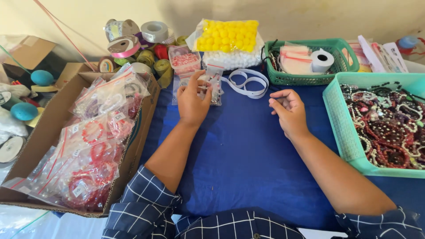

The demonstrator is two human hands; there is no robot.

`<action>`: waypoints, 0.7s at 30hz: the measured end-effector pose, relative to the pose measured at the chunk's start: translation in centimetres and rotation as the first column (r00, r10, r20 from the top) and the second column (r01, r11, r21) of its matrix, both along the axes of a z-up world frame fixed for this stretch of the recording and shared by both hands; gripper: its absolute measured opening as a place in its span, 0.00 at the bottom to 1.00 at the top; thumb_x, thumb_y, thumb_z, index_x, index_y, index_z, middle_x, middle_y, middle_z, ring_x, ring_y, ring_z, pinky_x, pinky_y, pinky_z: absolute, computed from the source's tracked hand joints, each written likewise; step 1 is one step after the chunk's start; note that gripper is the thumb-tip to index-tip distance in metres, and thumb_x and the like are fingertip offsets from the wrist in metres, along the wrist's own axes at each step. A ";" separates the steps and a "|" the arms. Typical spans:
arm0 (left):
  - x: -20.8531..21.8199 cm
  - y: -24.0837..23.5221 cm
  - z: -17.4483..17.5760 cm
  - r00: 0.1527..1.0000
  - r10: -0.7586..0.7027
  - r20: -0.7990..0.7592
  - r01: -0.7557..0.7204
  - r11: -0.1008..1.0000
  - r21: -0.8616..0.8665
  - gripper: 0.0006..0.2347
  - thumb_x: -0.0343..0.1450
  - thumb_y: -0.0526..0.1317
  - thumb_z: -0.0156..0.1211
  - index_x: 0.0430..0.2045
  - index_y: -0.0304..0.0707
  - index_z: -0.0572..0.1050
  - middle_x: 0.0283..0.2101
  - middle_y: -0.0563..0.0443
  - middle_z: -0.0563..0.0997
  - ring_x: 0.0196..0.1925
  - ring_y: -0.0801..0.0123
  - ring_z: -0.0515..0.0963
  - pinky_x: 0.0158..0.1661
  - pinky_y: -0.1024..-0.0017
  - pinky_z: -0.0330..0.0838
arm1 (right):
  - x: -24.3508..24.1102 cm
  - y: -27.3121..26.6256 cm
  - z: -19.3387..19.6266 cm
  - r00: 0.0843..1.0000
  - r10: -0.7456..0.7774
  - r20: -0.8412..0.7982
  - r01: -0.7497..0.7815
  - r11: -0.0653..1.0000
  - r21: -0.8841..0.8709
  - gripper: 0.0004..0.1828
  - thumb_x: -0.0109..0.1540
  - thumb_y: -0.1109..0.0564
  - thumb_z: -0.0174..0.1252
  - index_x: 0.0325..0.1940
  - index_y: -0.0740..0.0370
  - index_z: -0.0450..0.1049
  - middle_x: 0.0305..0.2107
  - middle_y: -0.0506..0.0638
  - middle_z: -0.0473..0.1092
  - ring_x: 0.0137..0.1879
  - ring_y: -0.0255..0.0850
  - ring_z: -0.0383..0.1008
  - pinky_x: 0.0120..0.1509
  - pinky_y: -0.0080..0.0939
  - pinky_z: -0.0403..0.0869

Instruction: Packing individual bracelets into small transparent plastic bags and sealing them.

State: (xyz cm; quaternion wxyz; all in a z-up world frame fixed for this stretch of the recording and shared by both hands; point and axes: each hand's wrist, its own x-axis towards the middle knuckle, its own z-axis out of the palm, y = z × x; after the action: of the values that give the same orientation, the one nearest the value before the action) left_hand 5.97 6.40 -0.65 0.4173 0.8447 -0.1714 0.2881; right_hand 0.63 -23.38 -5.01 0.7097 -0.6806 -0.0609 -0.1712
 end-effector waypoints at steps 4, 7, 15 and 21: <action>0.0 0.1 0.4 0.997 0.071 -0.042 -0.065 0.990 0.121 0.25 0.68 0.37 0.69 0.61 0.50 0.69 0.45 0.59 0.82 0.47 0.66 0.81 0.57 0.58 0.58 | -0.1 0.2 0.4 1.000 -0.001 -0.002 0.001 1.000 0.011 0.09 0.65 0.63 0.62 0.49 0.60 0.71 0.37 0.45 0.73 0.42 0.30 0.74 0.42 0.31 0.72; 0.0 0.0 0.2 0.979 0.179 0.102 -0.199 0.948 0.247 0.31 0.61 0.37 0.70 0.62 0.46 0.68 0.59 0.48 0.74 0.62 0.55 0.70 0.57 0.47 0.53 | -0.2 0.2 0.5 1.000 -0.007 -0.011 0.007 1.000 -0.009 0.09 0.65 0.63 0.62 0.49 0.60 0.71 0.37 0.45 0.72 0.42 0.30 0.73 0.42 0.31 0.72; -0.7 -0.3 0.6 0.977 0.133 0.167 -0.169 0.961 0.218 0.23 0.63 0.38 0.70 0.54 0.49 0.75 0.65 0.50 0.69 0.69 0.52 0.63 0.62 0.45 0.51 | -0.2 0.2 0.3 1.000 -0.012 -0.014 0.012 1.000 -0.007 0.09 0.65 0.63 0.62 0.49 0.59 0.71 0.36 0.45 0.72 0.42 0.30 0.73 0.42 0.31 0.72; -3.0 -2.4 1.6 0.962 -0.017 0.271 -0.060 0.960 0.272 0.18 0.66 0.39 0.67 0.50 0.53 0.77 0.66 0.54 0.70 0.70 0.53 0.64 0.64 0.45 0.53 | 0.2 0.0 -0.4 1.000 -0.018 -0.005 0.018 1.000 -0.011 0.10 0.65 0.63 0.63 0.49 0.59 0.72 0.36 0.45 0.73 0.41 0.30 0.73 0.41 0.30 0.72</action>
State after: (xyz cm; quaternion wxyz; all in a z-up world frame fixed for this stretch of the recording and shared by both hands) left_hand 2.93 4.00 0.99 0.2640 0.8493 -0.2565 0.3785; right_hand 0.79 -23.41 -5.42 0.7048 -0.6853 -0.0540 -0.1753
